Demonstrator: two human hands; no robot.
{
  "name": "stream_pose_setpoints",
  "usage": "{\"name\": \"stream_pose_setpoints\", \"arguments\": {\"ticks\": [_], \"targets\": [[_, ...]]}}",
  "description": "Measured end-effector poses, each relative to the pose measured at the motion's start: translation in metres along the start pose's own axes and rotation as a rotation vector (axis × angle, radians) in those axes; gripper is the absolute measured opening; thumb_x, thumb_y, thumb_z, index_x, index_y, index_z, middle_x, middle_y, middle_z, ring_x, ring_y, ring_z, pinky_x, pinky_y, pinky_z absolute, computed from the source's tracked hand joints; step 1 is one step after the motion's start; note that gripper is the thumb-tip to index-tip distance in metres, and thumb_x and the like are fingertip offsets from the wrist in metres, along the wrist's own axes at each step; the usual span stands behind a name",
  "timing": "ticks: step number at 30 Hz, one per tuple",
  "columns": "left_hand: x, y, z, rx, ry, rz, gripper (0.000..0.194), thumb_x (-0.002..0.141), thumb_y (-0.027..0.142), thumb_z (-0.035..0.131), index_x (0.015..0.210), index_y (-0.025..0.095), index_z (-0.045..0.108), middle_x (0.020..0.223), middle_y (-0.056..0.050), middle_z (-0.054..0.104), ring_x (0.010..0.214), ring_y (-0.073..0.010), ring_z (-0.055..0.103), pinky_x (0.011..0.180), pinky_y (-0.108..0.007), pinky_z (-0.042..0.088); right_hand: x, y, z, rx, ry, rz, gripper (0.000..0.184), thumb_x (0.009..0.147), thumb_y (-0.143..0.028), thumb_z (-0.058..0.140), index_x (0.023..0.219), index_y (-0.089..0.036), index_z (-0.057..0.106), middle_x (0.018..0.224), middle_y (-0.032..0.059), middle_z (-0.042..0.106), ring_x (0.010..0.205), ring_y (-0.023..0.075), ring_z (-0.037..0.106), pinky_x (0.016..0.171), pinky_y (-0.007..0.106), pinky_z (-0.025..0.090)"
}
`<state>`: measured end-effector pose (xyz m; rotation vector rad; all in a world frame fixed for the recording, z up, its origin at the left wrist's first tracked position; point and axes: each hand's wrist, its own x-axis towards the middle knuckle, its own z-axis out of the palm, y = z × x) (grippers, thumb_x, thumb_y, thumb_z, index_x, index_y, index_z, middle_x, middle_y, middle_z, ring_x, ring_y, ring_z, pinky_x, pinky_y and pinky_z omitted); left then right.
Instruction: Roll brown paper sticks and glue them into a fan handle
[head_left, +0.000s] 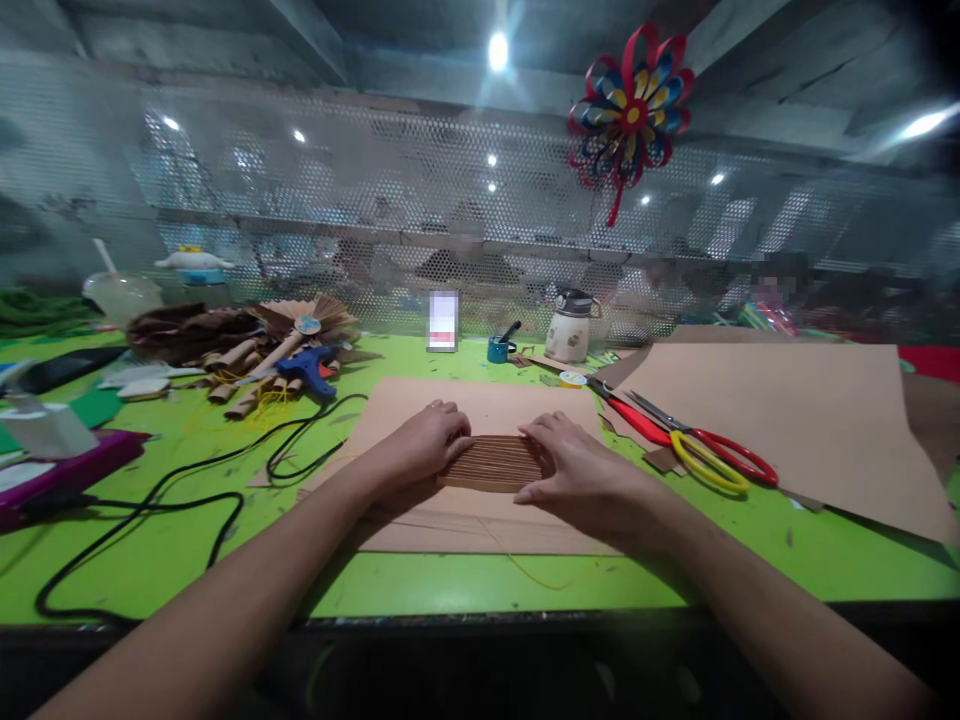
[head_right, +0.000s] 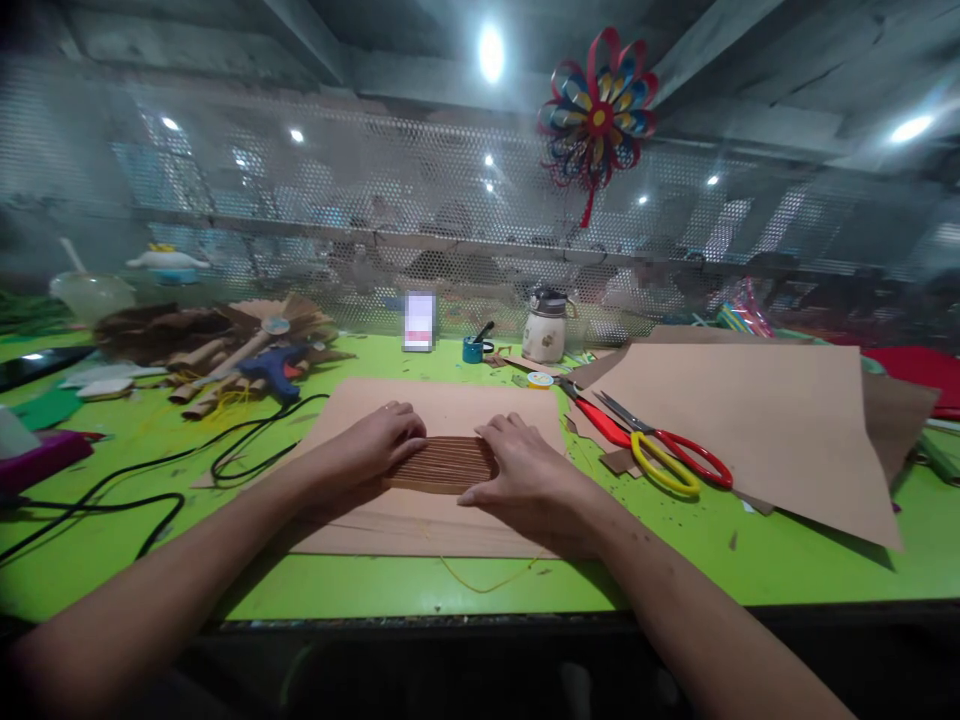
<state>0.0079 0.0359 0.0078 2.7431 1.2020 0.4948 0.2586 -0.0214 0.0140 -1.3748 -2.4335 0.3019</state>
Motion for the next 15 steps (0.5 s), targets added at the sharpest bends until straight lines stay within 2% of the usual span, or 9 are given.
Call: {"name": "stream_pose_setpoints", "arguments": {"ticks": [3,9,15], "targets": [[-0.001,0.004,-0.003,-0.023,-0.004,-0.015,0.025,0.09,0.032,0.047,0.087,0.015,0.065,0.09,-0.009,0.059,0.085,-0.0223,0.052,0.075,-0.032,0.039,0.003,0.002,0.004,0.007,0.029,-0.007,0.059,0.07,-0.049,0.075,0.119,-0.021,0.057,0.109,0.0079,0.053,0.102,0.0246,0.045,0.086,0.036,0.038],[-0.002,0.008,-0.004,-0.065,-0.03,-0.017,0.022,0.088,0.03,0.048,0.086,0.016,0.064,0.09,-0.008,0.059,0.084,-0.0208,0.053,0.074,-0.03,0.039,0.018,0.013,0.017,0.041,0.098,-0.008,0.011,0.077,-0.026,0.072,0.084,-0.018,0.07,0.087,0.0058,0.058,0.087,0.0197,0.049,0.074,0.031,0.038],[-0.004,0.011,-0.005,-0.146,-0.075,-0.045,0.021,0.085,0.032,0.05,0.083,0.016,0.064,0.086,-0.006,0.062,0.076,-0.0186,0.054,0.067,-0.028,0.037,0.022,0.018,0.021,0.175,0.112,-0.028,0.003,0.075,-0.018,0.074,0.076,-0.016,0.071,0.078,0.0036,0.061,0.072,0.0142,0.052,0.064,0.027,0.04]]}}
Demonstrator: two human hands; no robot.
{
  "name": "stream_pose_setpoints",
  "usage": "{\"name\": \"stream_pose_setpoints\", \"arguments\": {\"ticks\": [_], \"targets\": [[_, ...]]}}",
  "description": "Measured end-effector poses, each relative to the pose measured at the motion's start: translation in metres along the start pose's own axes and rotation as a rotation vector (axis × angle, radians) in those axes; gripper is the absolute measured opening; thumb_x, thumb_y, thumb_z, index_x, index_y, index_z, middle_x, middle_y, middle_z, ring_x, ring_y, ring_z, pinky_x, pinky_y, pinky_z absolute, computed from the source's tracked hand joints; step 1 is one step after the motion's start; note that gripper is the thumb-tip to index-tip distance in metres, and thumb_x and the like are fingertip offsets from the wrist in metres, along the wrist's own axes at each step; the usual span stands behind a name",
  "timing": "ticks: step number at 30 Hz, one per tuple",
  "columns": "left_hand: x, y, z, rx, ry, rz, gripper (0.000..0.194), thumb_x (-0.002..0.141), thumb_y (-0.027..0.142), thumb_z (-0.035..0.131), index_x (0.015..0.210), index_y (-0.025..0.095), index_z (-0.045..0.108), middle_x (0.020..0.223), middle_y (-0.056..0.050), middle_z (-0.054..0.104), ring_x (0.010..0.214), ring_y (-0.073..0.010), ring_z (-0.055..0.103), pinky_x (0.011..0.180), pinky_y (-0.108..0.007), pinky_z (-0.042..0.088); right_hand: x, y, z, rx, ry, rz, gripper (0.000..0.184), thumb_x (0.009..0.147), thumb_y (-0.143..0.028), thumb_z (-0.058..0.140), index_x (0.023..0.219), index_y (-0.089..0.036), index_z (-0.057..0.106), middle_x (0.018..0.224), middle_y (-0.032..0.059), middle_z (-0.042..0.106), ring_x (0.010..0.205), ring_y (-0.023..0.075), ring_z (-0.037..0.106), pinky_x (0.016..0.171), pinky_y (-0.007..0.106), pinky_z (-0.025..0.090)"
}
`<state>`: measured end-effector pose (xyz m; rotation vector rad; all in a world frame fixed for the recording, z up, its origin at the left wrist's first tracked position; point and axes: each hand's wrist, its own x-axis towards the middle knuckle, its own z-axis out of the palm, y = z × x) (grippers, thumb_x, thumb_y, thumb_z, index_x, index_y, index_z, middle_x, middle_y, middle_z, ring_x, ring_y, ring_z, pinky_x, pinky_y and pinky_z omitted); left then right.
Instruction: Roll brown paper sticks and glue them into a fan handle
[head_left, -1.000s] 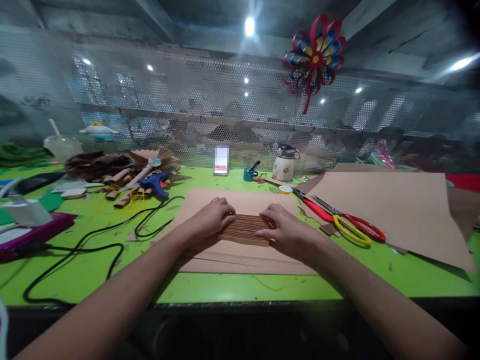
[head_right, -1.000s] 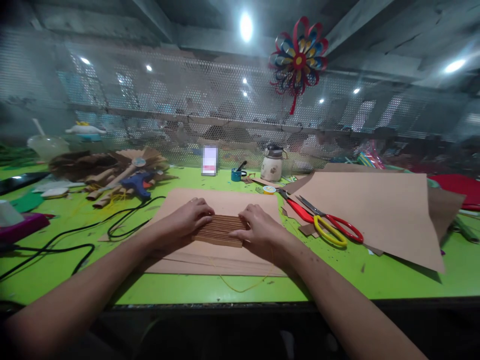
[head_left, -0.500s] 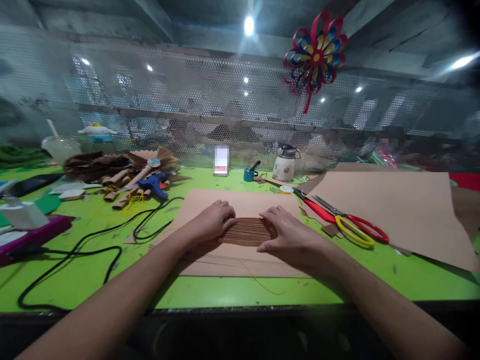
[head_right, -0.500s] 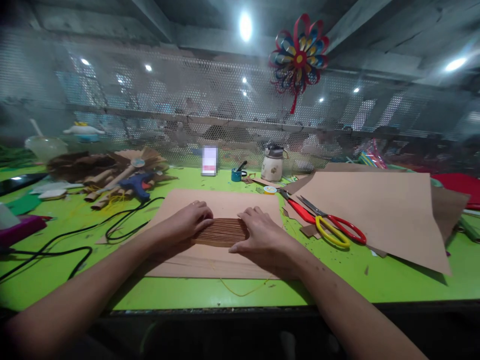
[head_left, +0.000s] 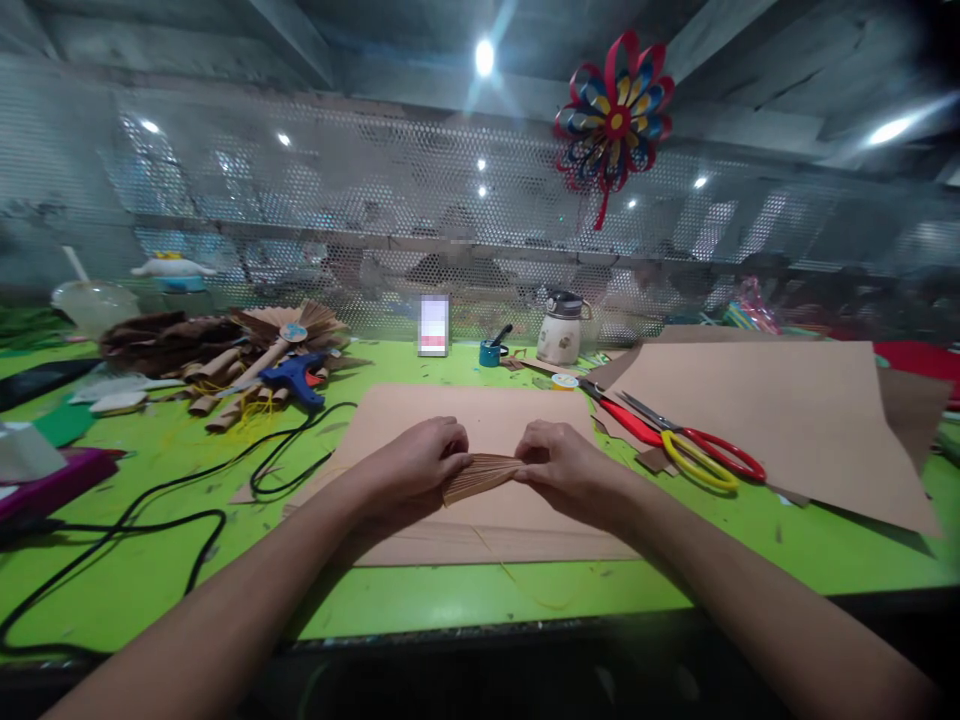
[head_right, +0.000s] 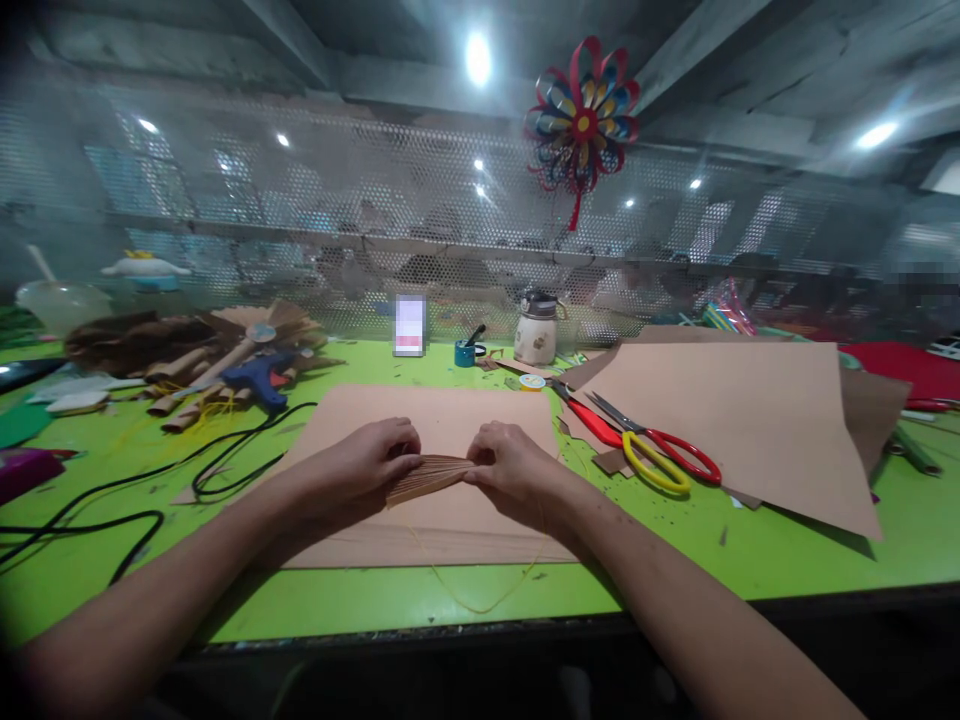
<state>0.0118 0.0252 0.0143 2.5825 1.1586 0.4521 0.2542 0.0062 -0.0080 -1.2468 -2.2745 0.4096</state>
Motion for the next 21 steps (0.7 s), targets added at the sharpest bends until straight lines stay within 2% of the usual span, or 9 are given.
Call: {"name": "stream_pose_setpoints", "arguments": {"ticks": [2,6,9,12,14,17,21], "targets": [[-0.001,0.003,0.001,-0.061,-0.021,-0.021,0.025,0.085,0.037,0.051,0.081,0.016,0.064,0.083,-0.006,0.063,0.072,-0.018,0.054,0.064,-0.027,0.036,-0.002,-0.001,-0.001,0.018,0.006,-0.071,0.004,0.075,-0.017,0.073,0.072,-0.015,0.07,0.074,0.0029,0.06,0.07,0.0132,0.053,0.063,0.026,0.04],[-0.001,0.009,-0.002,-0.282,-0.059,-0.081,0.036,0.088,0.046,0.049,0.078,0.015,0.065,0.076,-0.006,0.065,0.066,-0.0167,0.055,0.059,-0.026,0.036,-0.006,-0.01,-0.006,-0.019,0.117,-0.29,0.009,0.08,-0.015,0.067,0.071,-0.016,0.068,0.075,0.0039,0.059,0.072,0.0144,0.051,0.063,0.026,0.041],[0.002,0.007,-0.011,-0.437,-0.054,-0.087,0.044,0.089,0.049,0.047,0.076,0.013,0.066,0.075,-0.008,0.066,0.069,-0.0176,0.057,0.064,-0.028,0.041,-0.008,-0.021,-0.012,-0.128,0.139,-0.526,0.015,0.084,-0.011,0.06,0.071,-0.016,0.066,0.07,0.0049,0.06,0.073,0.0168,0.048,0.063,0.028,0.04],[0.002,0.006,-0.021,-0.586,-0.069,-0.037,0.049,0.092,0.052,0.043,0.084,0.012,0.07,0.084,-0.011,0.07,0.077,-0.0192,0.061,0.074,-0.031,0.045,-0.011,-0.03,-0.016,-0.255,0.227,-0.637,0.02,0.088,-0.009,0.053,0.073,-0.015,0.065,0.072,0.007,0.062,0.074,0.018,0.044,0.064,0.031,0.04],[-0.002,0.008,-0.024,-0.684,-0.155,-0.022,0.049,0.092,0.053,0.043,0.091,0.013,0.071,0.089,-0.011,0.071,0.08,-0.0195,0.063,0.076,-0.032,0.046,-0.014,-0.033,-0.015,-0.295,0.253,-0.668,0.019,0.089,-0.008,0.052,0.078,-0.015,0.065,0.077,0.0077,0.063,0.076,0.0184,0.044,0.066,0.032,0.04],[-0.008,0.017,-0.021,-0.853,-0.365,-0.06,0.043,0.091,0.05,0.049,0.092,0.013,0.071,0.087,-0.011,0.072,0.076,-0.0188,0.064,0.074,-0.031,0.047,-0.015,-0.032,-0.015,-0.314,0.273,-0.668,0.017,0.089,-0.006,0.051,0.085,-0.016,0.065,0.084,0.0081,0.063,0.08,0.0189,0.045,0.07,0.033,0.041],[-0.012,0.026,-0.01,-1.238,-0.555,-0.142,0.044,0.091,0.05,0.048,0.097,0.011,0.066,0.087,-0.015,0.071,0.072,-0.0201,0.065,0.07,-0.035,0.05,-0.012,-0.027,-0.018,-0.328,0.311,-0.648,0.016,0.09,-0.009,0.051,0.089,-0.017,0.064,0.086,0.0073,0.063,0.083,0.0194,0.046,0.074,0.035,0.042]]}}
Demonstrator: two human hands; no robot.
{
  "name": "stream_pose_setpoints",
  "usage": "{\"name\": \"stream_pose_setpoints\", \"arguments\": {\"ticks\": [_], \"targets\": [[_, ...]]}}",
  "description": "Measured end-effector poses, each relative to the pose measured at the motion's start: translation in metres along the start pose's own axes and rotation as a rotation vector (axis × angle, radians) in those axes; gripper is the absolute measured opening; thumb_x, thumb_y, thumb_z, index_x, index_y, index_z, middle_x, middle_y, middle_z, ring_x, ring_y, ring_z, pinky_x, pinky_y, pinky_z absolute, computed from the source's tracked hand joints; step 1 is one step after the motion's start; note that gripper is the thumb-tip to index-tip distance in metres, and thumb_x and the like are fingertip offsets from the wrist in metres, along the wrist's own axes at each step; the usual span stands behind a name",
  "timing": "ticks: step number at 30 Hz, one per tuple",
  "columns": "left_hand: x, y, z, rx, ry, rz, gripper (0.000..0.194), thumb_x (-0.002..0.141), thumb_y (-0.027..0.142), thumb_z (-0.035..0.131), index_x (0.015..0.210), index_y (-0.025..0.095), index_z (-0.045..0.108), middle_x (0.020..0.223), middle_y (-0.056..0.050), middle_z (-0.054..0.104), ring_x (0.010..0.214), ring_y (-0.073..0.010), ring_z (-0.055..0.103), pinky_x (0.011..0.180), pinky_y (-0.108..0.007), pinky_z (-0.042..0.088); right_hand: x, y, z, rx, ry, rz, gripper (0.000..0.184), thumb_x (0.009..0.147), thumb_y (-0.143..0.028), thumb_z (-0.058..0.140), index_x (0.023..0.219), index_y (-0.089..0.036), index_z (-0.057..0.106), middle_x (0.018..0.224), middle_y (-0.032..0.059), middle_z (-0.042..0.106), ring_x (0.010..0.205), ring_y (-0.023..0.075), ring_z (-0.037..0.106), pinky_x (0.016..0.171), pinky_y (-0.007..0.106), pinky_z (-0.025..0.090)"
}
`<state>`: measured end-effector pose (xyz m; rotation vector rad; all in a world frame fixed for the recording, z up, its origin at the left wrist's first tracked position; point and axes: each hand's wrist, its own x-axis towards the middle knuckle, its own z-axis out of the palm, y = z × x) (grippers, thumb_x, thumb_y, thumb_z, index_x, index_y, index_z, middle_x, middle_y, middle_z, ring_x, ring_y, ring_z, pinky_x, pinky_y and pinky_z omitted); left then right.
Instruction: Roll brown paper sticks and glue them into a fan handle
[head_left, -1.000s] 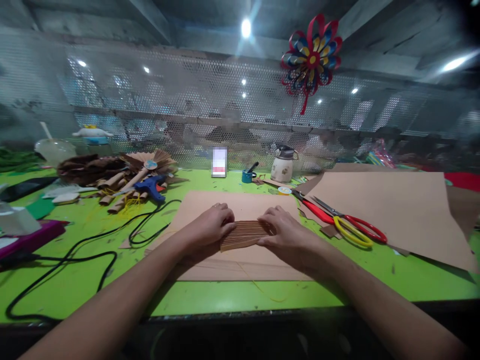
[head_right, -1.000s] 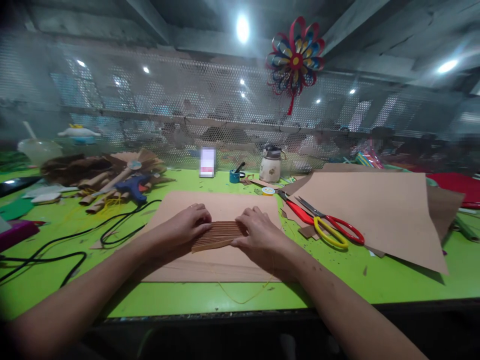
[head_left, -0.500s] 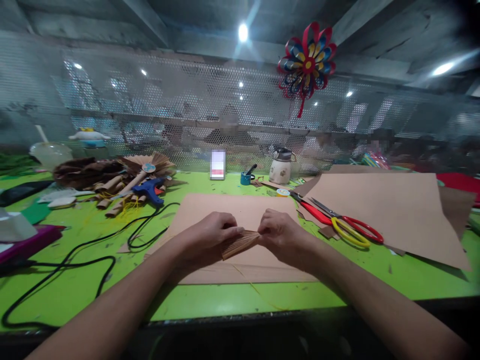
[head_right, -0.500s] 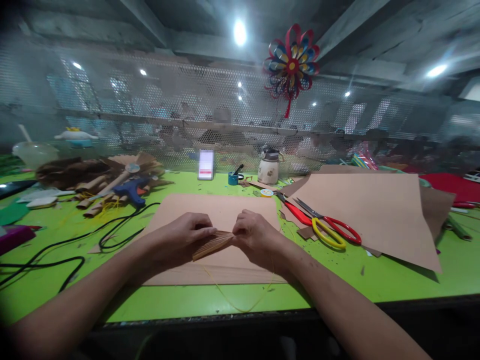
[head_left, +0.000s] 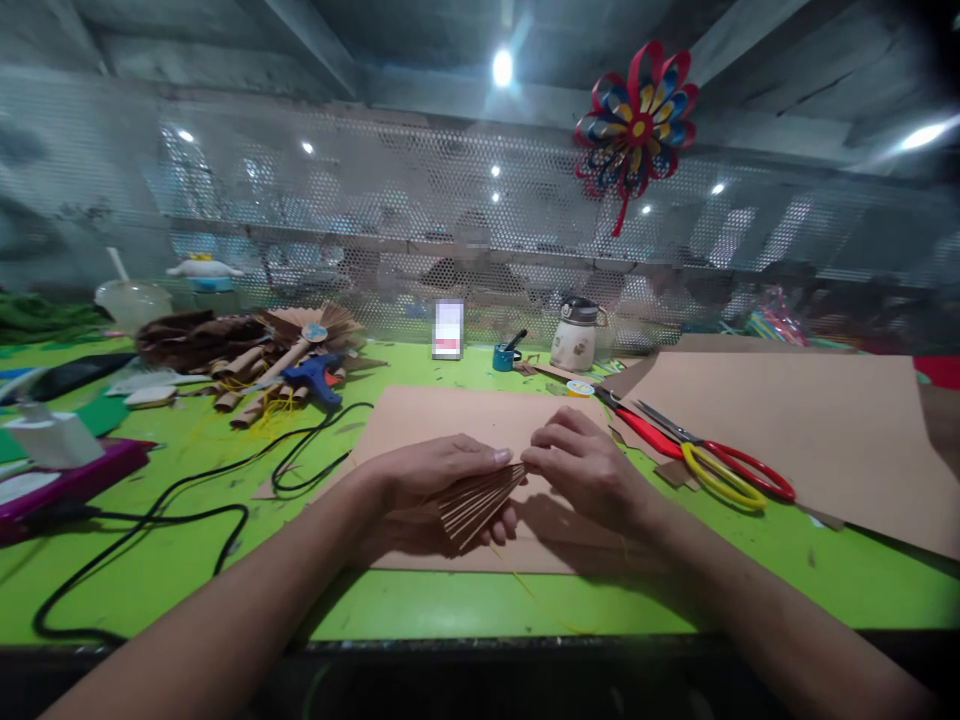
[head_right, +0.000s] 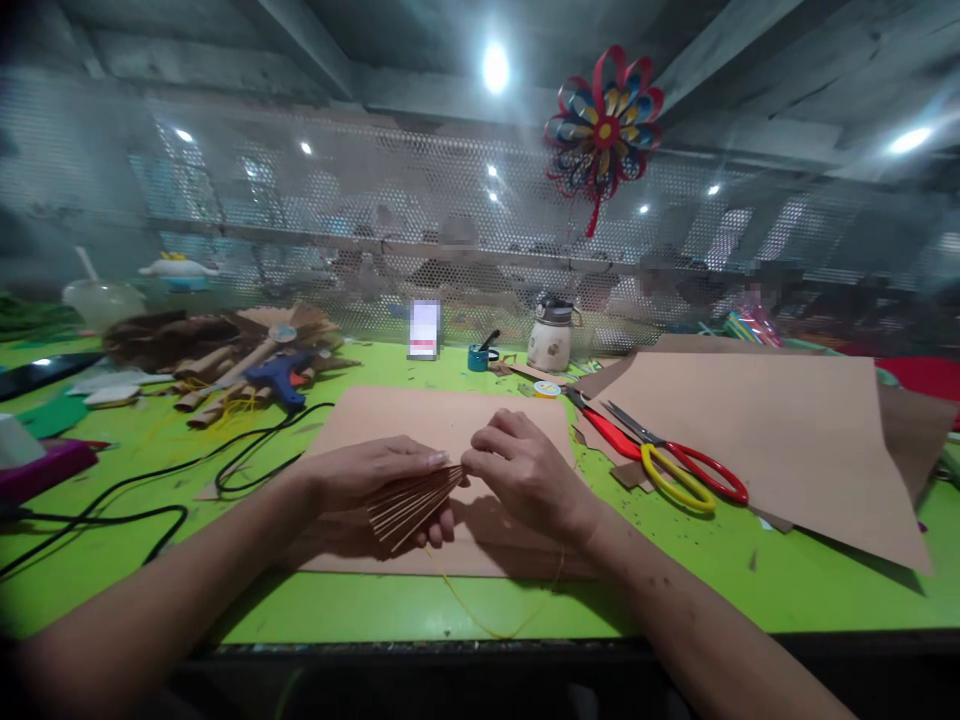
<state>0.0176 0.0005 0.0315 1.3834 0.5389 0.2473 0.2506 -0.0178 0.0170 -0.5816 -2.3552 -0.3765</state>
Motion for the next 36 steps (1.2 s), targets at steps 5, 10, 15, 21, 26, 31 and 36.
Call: {"name": "stream_pose_setpoints", "arguments": {"ticks": [5,10,15,21,26,31,36], "targets": [[0.005,-0.005,0.003,-0.137,0.034,0.006,0.042,0.091,0.047,0.049,0.103,0.01,0.063,0.07,-0.008,0.064,0.06,-0.0177,0.06,0.062,-0.035,0.049,0.0,0.006,-0.002,-0.022,0.032,0.106,0.019,0.089,-0.01,0.052,0.096,-0.022,0.064,0.093,0.007,0.063,0.088,0.0217,0.048,0.079,0.038,0.045],[0.008,-0.007,0.0,-0.109,0.192,0.076,0.029,0.09,0.04,0.055,0.097,0.013,0.061,0.066,-0.001,0.057,0.055,-0.0109,0.051,0.055,-0.024,0.042,-0.001,0.007,-0.001,0.038,0.097,0.22,0.039,0.085,-0.011,0.057,0.121,-0.027,0.057,0.114,0.0096,0.057,0.105,0.0266,0.049,0.087,0.047,0.045],[0.013,-0.011,0.0,-0.164,0.082,0.105,0.024,0.093,0.041,0.047,0.093,0.017,0.05,0.059,0.001,0.054,0.048,-0.0137,0.052,0.052,-0.032,0.049,-0.002,0.014,0.0,0.186,0.184,0.43,0.061,0.081,-0.018,0.064,0.137,-0.025,0.043,0.125,0.0118,0.049,0.113,0.027,0.049,0.09,0.045,0.048],[0.017,-0.014,0.003,-0.204,0.101,0.125,0.021,0.094,0.038,0.045,0.093,0.017,0.048,0.059,0.0,0.056,0.046,-0.0151,0.053,0.048,-0.033,0.05,-0.002,0.016,0.007,0.472,0.248,0.75,0.03,0.084,-0.032,0.062,0.111,-0.017,0.059,0.099,0.0091,0.06,0.087,0.0196,0.059,0.075,0.036,0.052],[0.018,-0.018,0.008,-0.197,0.158,0.115,0.025,0.093,0.041,0.047,0.09,0.016,0.05,0.062,-0.002,0.059,0.046,-0.0112,0.05,0.048,-0.026,0.047,-0.001,0.01,0.011,0.652,0.2,0.808,0.034,0.084,-0.032,0.062,0.116,-0.019,0.059,0.101,0.0091,0.061,0.093,0.0198,0.059,0.077,0.035,0.053],[0.018,-0.02,0.012,-0.211,0.141,0.139,0.026,0.094,0.037,0.047,0.083,0.015,0.052,0.068,-0.008,0.063,0.056,-0.0142,0.059,0.057,-0.028,0.049,-0.002,0.007,0.013,0.779,0.15,0.708,0.04,0.084,-0.03,0.062,0.124,-0.026,0.058,0.112,0.0077,0.059,0.09,0.0164,0.059,0.077,0.033,0.052],[0.018,-0.021,0.014,-0.212,0.11,0.13,0.022,0.091,0.033,0.051,0.082,0.014,0.054,0.068,-0.009,0.064,0.054,-0.0153,0.06,0.054,-0.028,0.047,0.001,0.001,0.015,0.92,0.165,0.772,0.02,0.082,-0.033,0.066,0.098,-0.021,0.065,0.08,0.0019,0.062,0.068,0.0134,0.059,0.062,0.028,0.048]]}}
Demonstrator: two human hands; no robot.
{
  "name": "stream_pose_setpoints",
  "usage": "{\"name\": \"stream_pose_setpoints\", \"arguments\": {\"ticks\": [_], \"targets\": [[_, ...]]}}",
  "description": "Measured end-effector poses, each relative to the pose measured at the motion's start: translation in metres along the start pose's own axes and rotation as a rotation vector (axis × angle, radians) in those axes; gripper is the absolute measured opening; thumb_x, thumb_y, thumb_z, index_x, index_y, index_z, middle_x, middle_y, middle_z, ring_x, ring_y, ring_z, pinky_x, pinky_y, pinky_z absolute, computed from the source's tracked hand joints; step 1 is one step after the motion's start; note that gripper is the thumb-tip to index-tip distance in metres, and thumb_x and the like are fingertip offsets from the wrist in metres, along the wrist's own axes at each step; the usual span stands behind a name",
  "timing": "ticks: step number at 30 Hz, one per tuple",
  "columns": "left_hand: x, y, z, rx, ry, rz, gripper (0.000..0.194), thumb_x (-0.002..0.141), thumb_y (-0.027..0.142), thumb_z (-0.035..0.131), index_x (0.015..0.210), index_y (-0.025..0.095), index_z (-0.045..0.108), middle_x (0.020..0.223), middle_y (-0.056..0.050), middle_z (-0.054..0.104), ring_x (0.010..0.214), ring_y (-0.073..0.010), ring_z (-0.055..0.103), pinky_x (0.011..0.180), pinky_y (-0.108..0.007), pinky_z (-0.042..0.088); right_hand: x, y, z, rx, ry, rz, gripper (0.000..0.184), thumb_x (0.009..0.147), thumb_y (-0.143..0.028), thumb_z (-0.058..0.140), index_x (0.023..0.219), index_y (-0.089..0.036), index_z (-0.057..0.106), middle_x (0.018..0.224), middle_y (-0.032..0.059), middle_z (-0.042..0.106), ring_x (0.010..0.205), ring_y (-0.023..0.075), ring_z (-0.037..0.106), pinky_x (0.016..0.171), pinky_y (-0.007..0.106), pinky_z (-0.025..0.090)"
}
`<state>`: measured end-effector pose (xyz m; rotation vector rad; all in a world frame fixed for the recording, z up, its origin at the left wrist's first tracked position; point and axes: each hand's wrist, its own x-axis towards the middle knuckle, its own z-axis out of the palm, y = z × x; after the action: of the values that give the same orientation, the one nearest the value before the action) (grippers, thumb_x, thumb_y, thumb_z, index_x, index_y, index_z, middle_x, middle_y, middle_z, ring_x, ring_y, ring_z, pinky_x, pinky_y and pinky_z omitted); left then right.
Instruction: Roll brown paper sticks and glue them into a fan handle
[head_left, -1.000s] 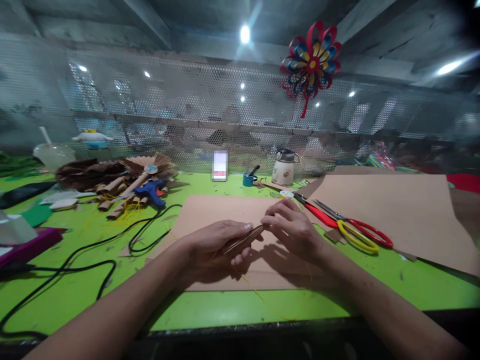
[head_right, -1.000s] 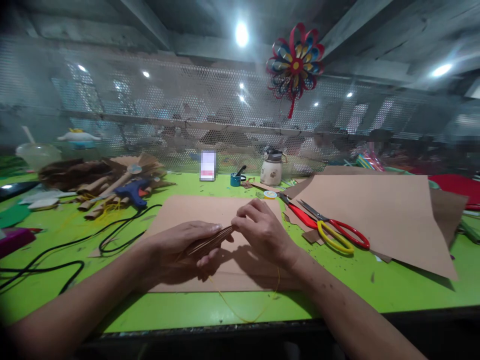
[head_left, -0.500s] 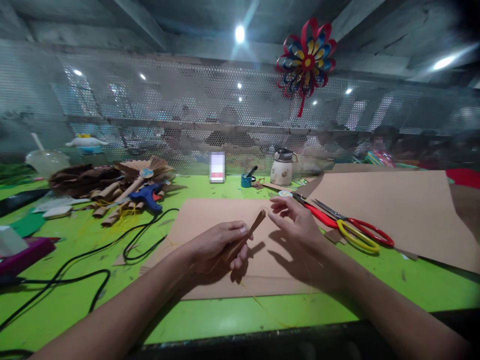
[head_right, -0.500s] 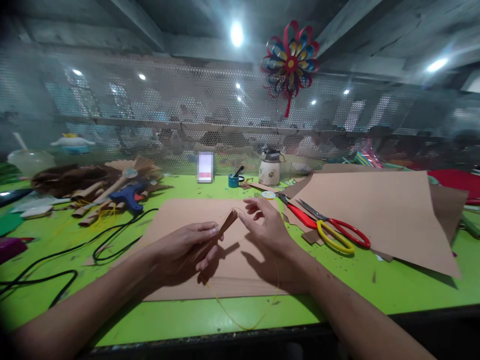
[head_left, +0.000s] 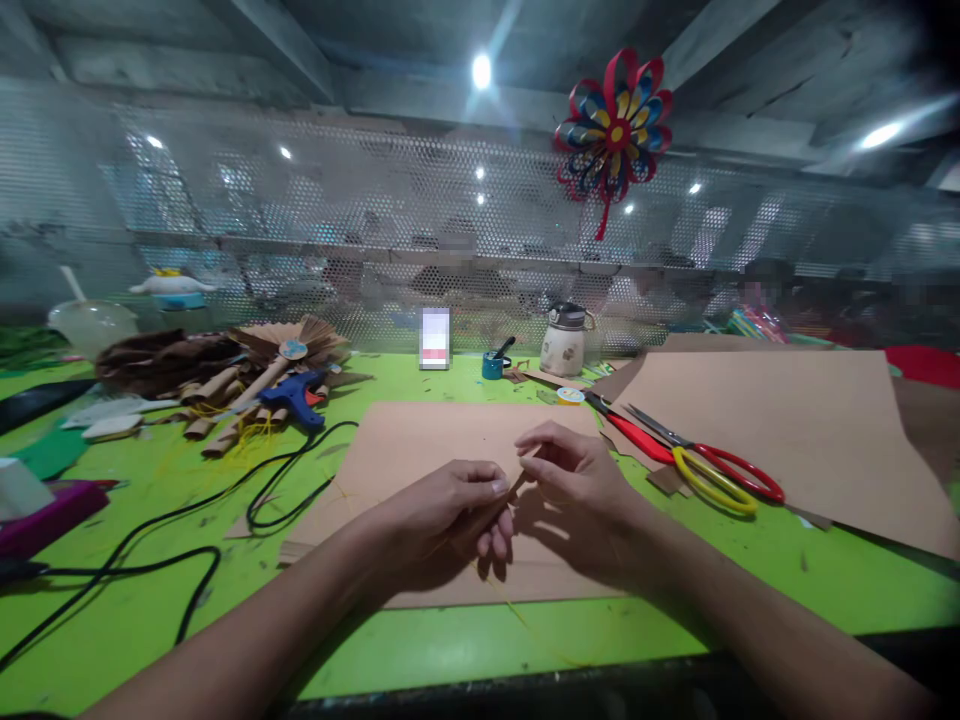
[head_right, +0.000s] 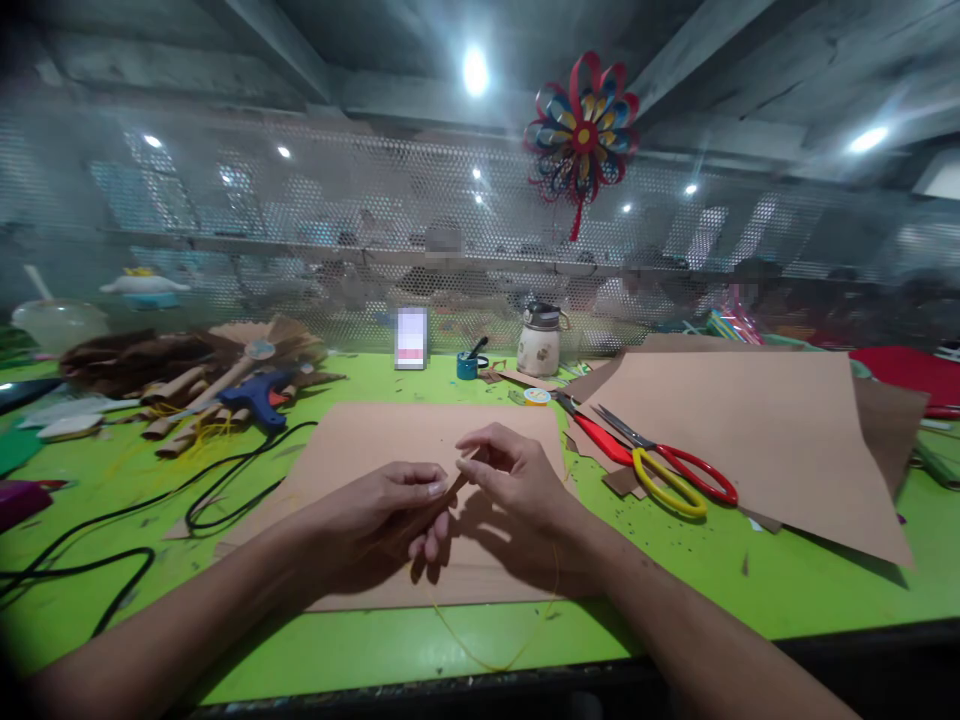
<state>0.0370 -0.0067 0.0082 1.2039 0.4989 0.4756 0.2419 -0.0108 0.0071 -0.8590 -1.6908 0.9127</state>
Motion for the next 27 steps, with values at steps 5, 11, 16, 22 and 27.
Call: {"name": "stream_pose_setpoints", "arguments": {"ticks": [5,11,16,22,27], "targets": [[-0.002,0.004,0.007,-0.057,0.041,-0.011,0.026,0.091,0.038,0.052,0.079,0.015,0.054,0.054,0.0,0.052,0.046,-0.0104,0.046,0.051,-0.026,0.043,-0.001,-0.006,0.006,0.098,0.06,0.119,0.02,0.076,-0.036,0.072,0.076,-0.018,0.062,0.066,-0.0001,0.059,0.06,0.0128,0.056,0.056,0.026,0.045],[-0.004,0.002,0.016,-0.132,0.114,0.021,0.023,0.091,0.039,0.054,0.085,0.017,0.052,0.064,0.002,0.051,0.047,-0.0067,0.039,0.049,-0.022,0.037,0.003,-0.003,0.012,0.202,0.111,0.3,0.029,0.075,-0.044,0.071,0.074,-0.019,0.057,0.061,-0.0002,0.056,0.055,0.0135,0.053,0.048,0.025,0.042],[0.002,-0.008,0.032,-0.097,0.265,0.148,0.028,0.089,0.045,0.054,0.082,0.018,0.05,0.061,0.003,0.042,0.049,-0.0084,0.035,0.046,-0.021,0.028,0.005,0.0,0.014,0.211,0.141,0.321,0.031,0.072,-0.045,0.073,0.071,-0.019,0.055,0.059,-0.0016,0.054,0.053,0.0121,0.05,0.048,0.024,0.041],[0.013,-0.015,0.043,0.275,0.501,0.404,0.023,0.087,0.04,0.054,0.076,0.021,0.048,0.069,0.0,0.041,0.061,-0.0139,0.036,0.056,-0.026,0.033,0.005,-0.003,0.013,0.226,0.189,0.318,0.027,0.075,-0.042,0.069,0.071,-0.021,0.053,0.06,-0.0022,0.051,0.05,0.0119,0.048,0.046,0.024,0.038],[0.013,-0.009,0.028,0.777,0.403,0.418,0.01,0.076,0.022,0.063,0.084,0.021,0.056,0.073,-0.002,0.048,0.063,-0.0156,0.038,0.058,-0.028,0.031,0.007,-0.004,0.01,0.203,0.183,0.276,0.029,0.072,-0.043,0.071,0.069,-0.02,0.053,0.061,-0.001,0.053,0.05,0.0123,0.048,0.046,0.025,0.038]]}}
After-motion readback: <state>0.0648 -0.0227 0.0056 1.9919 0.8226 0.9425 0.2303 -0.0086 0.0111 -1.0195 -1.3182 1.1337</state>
